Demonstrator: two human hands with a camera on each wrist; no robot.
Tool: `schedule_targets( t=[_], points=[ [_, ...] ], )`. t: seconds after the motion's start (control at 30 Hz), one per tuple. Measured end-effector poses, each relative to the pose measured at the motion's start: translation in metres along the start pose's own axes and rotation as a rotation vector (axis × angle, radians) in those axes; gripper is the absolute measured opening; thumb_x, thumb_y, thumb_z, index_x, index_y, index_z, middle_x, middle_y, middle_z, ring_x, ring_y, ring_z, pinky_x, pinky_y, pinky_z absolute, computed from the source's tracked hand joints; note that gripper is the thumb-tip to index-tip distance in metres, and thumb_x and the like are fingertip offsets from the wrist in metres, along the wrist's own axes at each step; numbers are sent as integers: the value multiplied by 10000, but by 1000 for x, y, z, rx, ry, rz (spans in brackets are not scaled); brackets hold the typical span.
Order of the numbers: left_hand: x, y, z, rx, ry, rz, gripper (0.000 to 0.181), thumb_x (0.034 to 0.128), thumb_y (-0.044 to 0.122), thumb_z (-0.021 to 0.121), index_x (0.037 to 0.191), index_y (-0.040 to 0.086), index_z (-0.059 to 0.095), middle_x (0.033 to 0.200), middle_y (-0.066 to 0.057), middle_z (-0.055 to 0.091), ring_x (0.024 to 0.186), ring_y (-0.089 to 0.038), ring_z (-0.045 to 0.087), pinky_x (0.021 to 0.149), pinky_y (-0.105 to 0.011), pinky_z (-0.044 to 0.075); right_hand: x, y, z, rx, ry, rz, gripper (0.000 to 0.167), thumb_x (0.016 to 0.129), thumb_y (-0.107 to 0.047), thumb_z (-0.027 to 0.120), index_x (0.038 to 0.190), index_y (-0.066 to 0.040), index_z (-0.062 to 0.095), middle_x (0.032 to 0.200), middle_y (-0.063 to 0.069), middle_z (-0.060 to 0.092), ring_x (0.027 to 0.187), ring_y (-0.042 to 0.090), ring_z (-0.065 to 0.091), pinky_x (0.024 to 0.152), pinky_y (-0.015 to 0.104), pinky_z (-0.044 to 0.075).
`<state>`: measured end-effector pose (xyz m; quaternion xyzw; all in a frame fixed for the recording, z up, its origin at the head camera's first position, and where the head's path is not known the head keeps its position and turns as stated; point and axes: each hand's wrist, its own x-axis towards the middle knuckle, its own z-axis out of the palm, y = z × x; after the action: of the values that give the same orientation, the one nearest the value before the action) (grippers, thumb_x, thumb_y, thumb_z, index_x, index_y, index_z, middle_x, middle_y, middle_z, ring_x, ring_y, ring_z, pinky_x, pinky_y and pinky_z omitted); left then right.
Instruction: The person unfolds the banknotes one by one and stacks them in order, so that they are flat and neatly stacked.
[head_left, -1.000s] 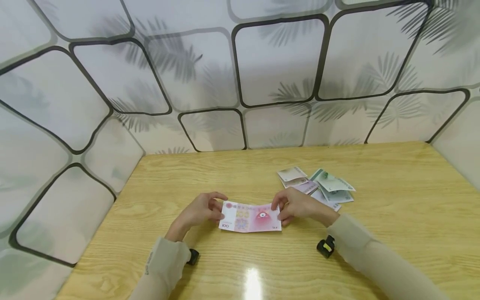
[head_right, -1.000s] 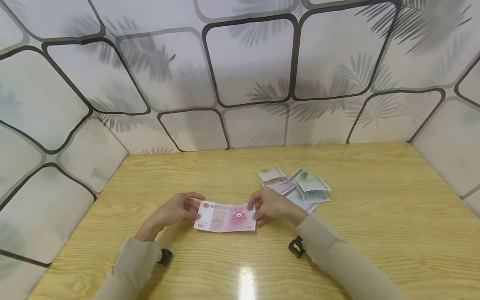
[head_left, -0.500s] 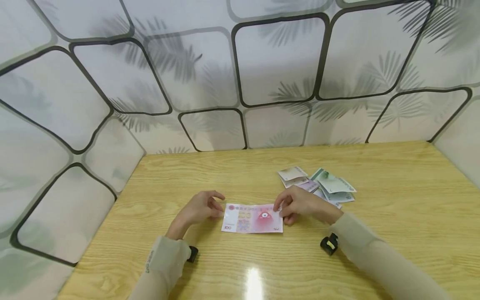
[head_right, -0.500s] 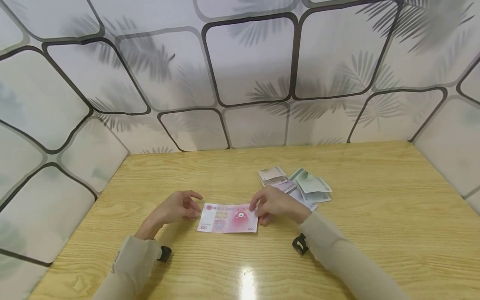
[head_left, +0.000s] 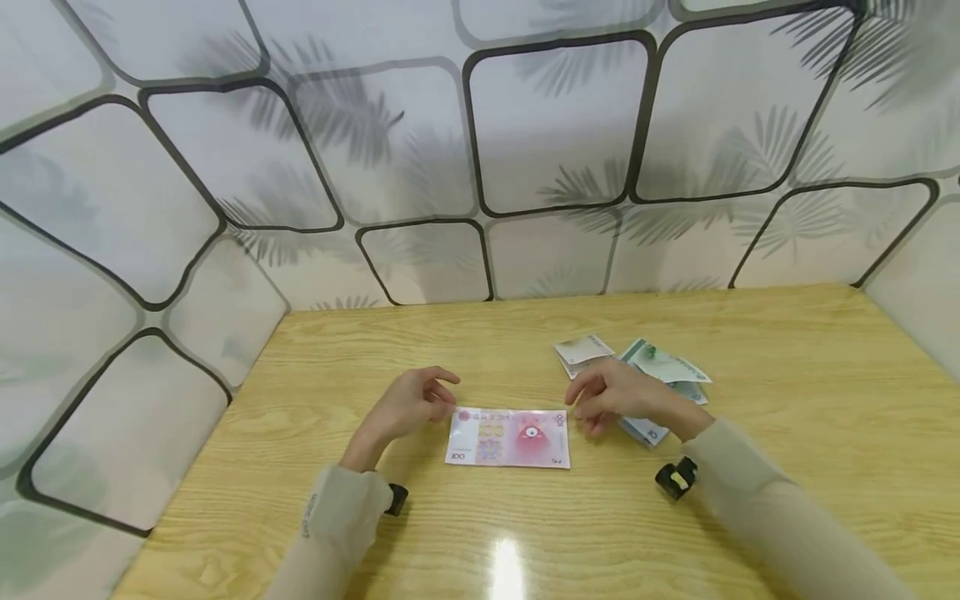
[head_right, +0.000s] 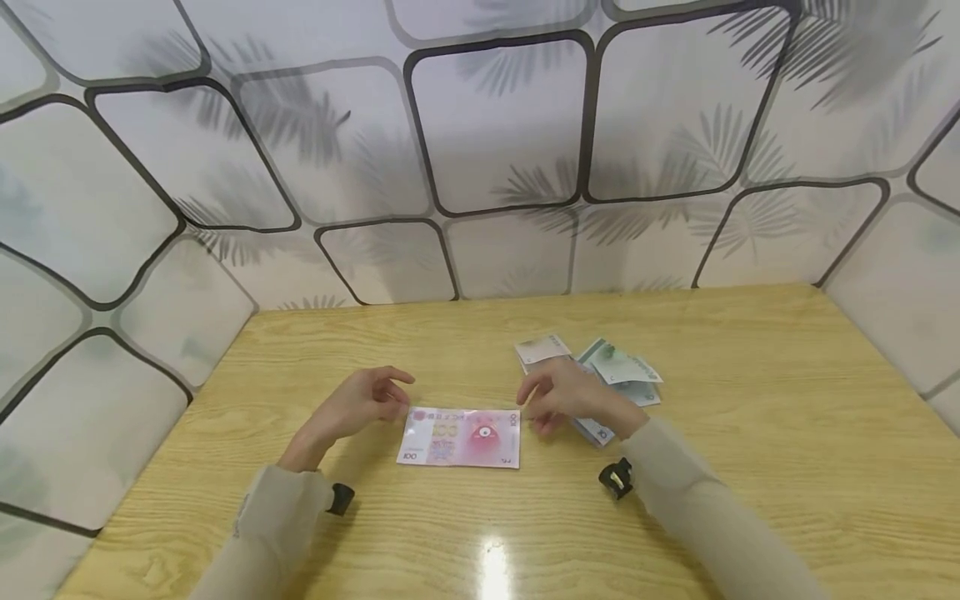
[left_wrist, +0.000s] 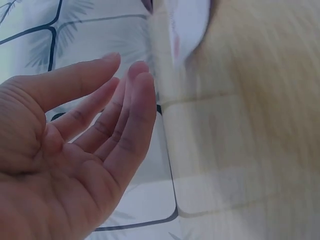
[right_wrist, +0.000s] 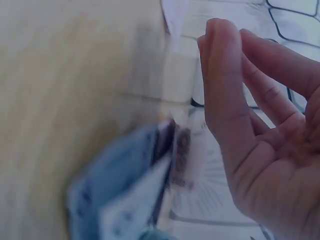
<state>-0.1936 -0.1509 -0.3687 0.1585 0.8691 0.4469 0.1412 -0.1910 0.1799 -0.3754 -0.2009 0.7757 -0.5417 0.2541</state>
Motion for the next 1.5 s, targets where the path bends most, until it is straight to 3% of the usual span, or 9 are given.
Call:
schedule_targets(
  t=[0.27,0.53,0.8,1.5],
  points=[
    [12,9,6,-18,-8,47,348,925,-85,646,1271,-97,612,1017,-204,710,912,-292,696,768,-340,609,-11,-13,-20,-15,69,35,295,935,10,663,1179,168,611,917,132,695,789,216,667,704,414,629],
    [21,16,12,-43,-9,95,349,925,-61,654,1270,-96,614,993,-159,713,900,-329,704,747,-311,583,-21,-15,-35,-32,137,48,307,940,14,661,1194,174,596,935,114,700,821,217,694,688,364,626],
    [27,22,20,-141,-28,94,352,946,-54,641,1288,-116,587,1033,-197,693,941,-420,690,825,-464,605,-31,-13,-46,-21,173,54,332,934,-4,682,1194,176,581,950,141,691,802,205,676,698,364,623],
    [40,35,36,-192,-40,93,371,940,-43,660,1299,-101,586,1067,-199,695,971,-416,680,850,-448,600,-58,0,-75,-79,253,67,380,967,-28,660,1246,200,539,1046,169,684,851,182,684,726,381,626]
  ],
)
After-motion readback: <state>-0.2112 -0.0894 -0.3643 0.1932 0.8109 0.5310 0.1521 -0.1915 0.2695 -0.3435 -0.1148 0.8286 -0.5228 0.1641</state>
